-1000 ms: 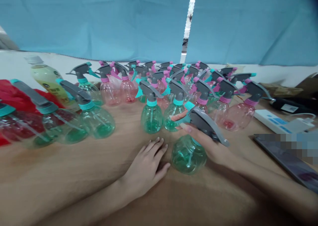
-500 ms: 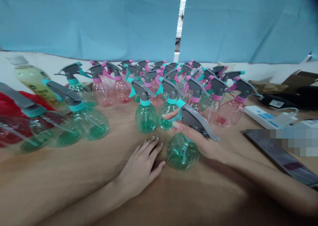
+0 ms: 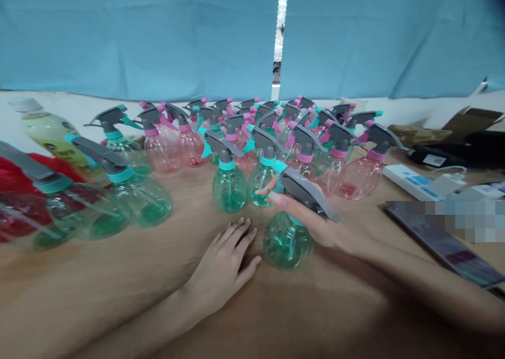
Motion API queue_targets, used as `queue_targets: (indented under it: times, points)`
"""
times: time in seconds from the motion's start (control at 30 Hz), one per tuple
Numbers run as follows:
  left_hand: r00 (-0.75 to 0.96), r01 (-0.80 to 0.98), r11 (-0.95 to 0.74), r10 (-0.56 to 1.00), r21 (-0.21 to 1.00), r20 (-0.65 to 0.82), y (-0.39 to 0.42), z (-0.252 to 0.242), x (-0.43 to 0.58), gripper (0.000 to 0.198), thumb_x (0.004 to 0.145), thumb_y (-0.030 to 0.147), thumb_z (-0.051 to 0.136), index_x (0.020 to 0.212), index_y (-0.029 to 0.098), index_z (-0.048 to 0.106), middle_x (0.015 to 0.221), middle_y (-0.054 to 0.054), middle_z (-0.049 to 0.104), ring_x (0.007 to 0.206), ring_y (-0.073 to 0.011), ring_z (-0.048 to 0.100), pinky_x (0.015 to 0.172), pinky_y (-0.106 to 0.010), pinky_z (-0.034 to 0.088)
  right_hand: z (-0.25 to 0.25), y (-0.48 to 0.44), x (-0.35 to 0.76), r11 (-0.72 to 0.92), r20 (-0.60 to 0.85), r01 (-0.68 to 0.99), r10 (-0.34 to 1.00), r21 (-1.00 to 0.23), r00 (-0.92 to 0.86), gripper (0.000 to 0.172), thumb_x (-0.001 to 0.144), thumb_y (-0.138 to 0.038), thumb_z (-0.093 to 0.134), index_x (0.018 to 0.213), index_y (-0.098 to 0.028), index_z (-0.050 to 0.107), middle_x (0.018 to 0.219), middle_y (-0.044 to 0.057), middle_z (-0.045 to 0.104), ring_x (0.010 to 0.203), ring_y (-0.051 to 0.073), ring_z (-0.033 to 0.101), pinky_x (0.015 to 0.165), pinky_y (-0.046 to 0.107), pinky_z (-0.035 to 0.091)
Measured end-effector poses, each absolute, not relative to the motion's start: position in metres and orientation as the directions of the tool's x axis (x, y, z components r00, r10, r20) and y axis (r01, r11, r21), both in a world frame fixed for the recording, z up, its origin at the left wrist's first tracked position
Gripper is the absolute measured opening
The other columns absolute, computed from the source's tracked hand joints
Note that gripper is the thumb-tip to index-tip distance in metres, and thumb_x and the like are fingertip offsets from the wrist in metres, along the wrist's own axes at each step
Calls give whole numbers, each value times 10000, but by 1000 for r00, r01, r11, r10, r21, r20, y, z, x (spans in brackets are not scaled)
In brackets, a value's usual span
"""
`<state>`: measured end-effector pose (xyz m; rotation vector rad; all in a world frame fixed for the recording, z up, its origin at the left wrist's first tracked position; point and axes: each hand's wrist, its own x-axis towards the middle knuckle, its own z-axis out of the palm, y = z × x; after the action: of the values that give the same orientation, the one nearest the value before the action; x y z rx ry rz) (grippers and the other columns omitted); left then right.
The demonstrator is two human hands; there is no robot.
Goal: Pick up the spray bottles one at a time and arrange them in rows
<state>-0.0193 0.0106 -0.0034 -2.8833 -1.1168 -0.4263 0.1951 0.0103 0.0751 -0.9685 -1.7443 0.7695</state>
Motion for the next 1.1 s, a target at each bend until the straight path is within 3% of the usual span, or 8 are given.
queue_targets:
  times: [0.3, 0.77, 0.9, 1.1]
  points:
    - [716, 668, -742, 660, 51, 227, 12, -3, -19, 472, 979, 397, 442, 1342, 97, 483, 1415, -160, 479, 1319, -290, 422, 1060, -472, 371, 78, 12, 195, 495, 449, 295, 868, -817, -213, 275, 889, -494, 531, 849, -231, 603, 738, -17, 588, 711, 138, 561, 625, 276, 433]
    - [712, 672, -739, 658, 34, 245, 11, -2, -18, 459, 996, 398, 401, 1340, 106, 484, 1405, -146, 493, 1293, -283, 449, 1038, -459, 395, 74, 18, 197, 502, 458, 223, 861, -836, -220, 302, 876, -505, 542, 785, -220, 582, 685, -10, 566, 665, 145, 562, 574, 276, 445]
    - [715, 671, -741, 658, 34, 235, 11, -2, -18, 463, 992, 394, 412, 1339, 96, 484, 1410, -151, 486, 1294, -288, 447, 1034, -465, 398, 75, 18, 198, 508, 449, 212, 851, -835, -270, 261, 883, -469, 544, 804, -225, 591, 719, -4, 581, 716, 156, 568, 641, 296, 464]
    - [718, 669, -743, 658, 36, 227, 10, -1, -18, 460, 987, 383, 423, 1343, 96, 476, 1416, -151, 481, 1306, -284, 433, 1036, -461, 397, 74, 14, 197, 464, 417, 183, 876, -867, -243, 197, 883, -408, 574, 981, -241, 611, 787, -4, 587, 759, 162, 579, 790, 337, 478]
